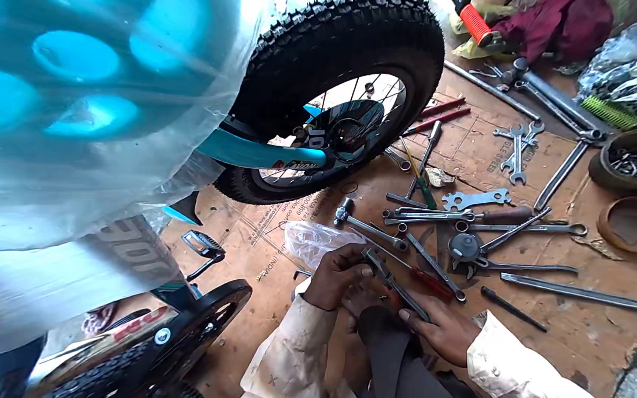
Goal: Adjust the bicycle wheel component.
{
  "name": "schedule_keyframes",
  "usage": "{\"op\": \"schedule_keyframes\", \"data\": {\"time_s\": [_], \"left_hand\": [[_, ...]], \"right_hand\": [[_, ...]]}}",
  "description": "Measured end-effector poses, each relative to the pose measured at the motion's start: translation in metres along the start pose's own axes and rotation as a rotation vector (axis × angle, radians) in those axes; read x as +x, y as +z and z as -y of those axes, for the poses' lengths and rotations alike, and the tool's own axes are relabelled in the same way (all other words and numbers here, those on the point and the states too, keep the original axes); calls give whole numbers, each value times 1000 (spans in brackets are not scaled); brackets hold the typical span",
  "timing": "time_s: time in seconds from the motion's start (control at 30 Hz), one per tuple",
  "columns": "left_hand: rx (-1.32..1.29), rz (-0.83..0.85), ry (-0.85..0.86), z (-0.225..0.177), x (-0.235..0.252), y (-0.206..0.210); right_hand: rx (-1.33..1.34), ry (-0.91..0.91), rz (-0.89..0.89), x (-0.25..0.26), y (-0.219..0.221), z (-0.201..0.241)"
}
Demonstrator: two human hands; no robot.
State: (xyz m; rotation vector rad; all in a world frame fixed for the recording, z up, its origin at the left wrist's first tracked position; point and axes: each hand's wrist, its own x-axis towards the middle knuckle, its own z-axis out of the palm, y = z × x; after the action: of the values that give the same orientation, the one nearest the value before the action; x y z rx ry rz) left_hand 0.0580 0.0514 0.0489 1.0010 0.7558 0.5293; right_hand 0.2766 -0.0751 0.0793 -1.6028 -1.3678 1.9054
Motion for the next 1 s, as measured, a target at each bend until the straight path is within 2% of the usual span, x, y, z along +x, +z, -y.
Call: {"op": "schedule_keyframes", "data": {"time_s": [0.13, 0.27, 0.47, 0.7, 0.83, 1.0], "left_hand": [[5, 0, 27, -2, 0, 1], [31, 9, -1, -2, -1, 2], [31, -27, -4, 11, -4, 5], [-28, -103, 59, 22, 0, 14], [-33, -108, 66, 20, 1, 14], [-66, -38, 67, 18, 1, 10]], "right_hand": [[17, -50, -80, 5, 14, -14], [142, -80, -127, 10, 31, -28], [346, 115, 47, 16, 25, -28], [414, 23, 100, 13, 18, -34], [476, 10, -43, 14, 30, -31], [334, -7, -176, 17, 42, -34]]}}
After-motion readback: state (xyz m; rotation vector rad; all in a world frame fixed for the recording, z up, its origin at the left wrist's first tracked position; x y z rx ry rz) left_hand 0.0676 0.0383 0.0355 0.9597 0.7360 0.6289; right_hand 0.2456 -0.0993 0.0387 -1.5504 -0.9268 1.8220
